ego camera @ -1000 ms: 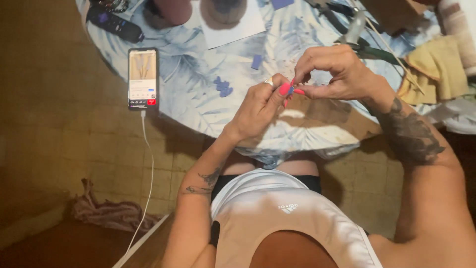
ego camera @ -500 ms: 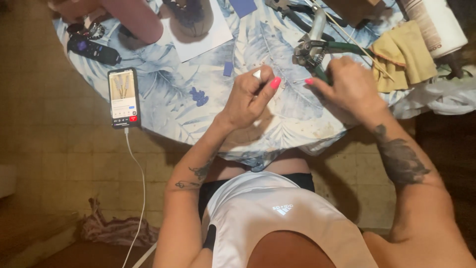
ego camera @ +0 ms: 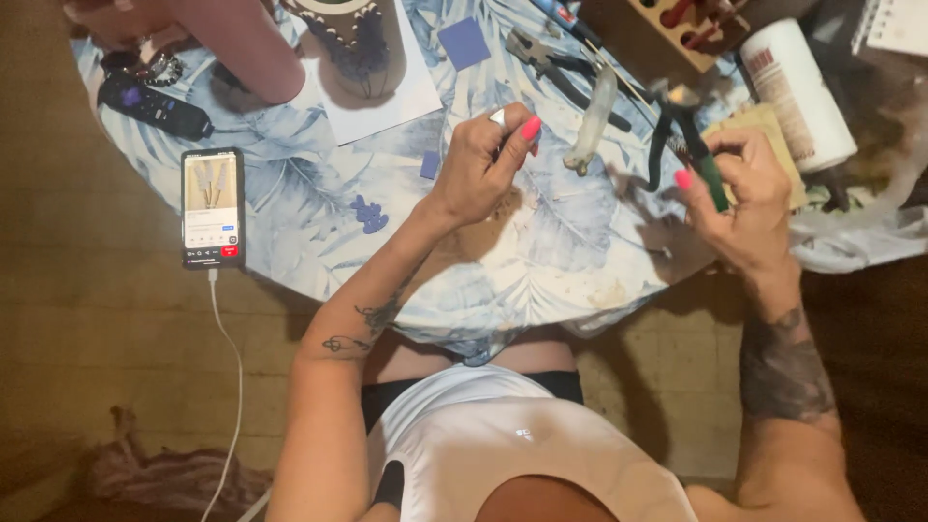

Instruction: Trimming small resin pieces with pliers at a crafting table.

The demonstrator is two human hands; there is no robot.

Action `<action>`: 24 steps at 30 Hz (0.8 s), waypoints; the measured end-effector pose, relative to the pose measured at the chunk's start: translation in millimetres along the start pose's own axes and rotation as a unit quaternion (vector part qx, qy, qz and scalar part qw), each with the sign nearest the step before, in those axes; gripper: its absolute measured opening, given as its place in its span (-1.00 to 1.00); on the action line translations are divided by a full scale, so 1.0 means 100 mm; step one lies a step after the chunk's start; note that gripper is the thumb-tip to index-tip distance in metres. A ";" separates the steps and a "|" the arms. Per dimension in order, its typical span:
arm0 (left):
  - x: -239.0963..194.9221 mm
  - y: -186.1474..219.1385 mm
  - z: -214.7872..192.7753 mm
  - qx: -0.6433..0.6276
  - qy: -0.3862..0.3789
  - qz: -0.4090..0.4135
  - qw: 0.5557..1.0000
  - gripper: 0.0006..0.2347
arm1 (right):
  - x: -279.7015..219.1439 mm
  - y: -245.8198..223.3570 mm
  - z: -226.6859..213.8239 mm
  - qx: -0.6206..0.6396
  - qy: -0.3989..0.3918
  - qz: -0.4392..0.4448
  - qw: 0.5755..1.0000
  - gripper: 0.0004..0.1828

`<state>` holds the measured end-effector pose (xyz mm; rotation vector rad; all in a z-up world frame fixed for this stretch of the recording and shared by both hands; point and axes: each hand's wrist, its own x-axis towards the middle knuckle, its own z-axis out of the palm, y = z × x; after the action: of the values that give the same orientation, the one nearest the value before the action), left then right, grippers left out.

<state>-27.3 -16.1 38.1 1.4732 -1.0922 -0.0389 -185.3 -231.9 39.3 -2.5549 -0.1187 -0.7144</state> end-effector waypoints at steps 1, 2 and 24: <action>0.00 -0.01 -0.01 0.001 0.006 -0.001 1.000 -0.71 | -0.06 0.15 0.06 0.001 -0.004 -0.004 1.000 -0.75; 0.00 -0.01 -0.01 0.002 0.005 0.003 1.000 -0.72 | -0.12 0.31 0.13 0.029 -0.040 0.057 0.997 -0.76; -0.14 -0.13 -0.38 0.059 0.069 -0.009 0.996 -0.79 | 0.82 0.20 0.84 0.032 -0.183 -0.089 0.979 -0.64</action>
<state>-5.0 18.7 30.2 1.5680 -0.9829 0.1148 -71.6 -214.0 9.4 -2.6073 -0.4879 -0.2881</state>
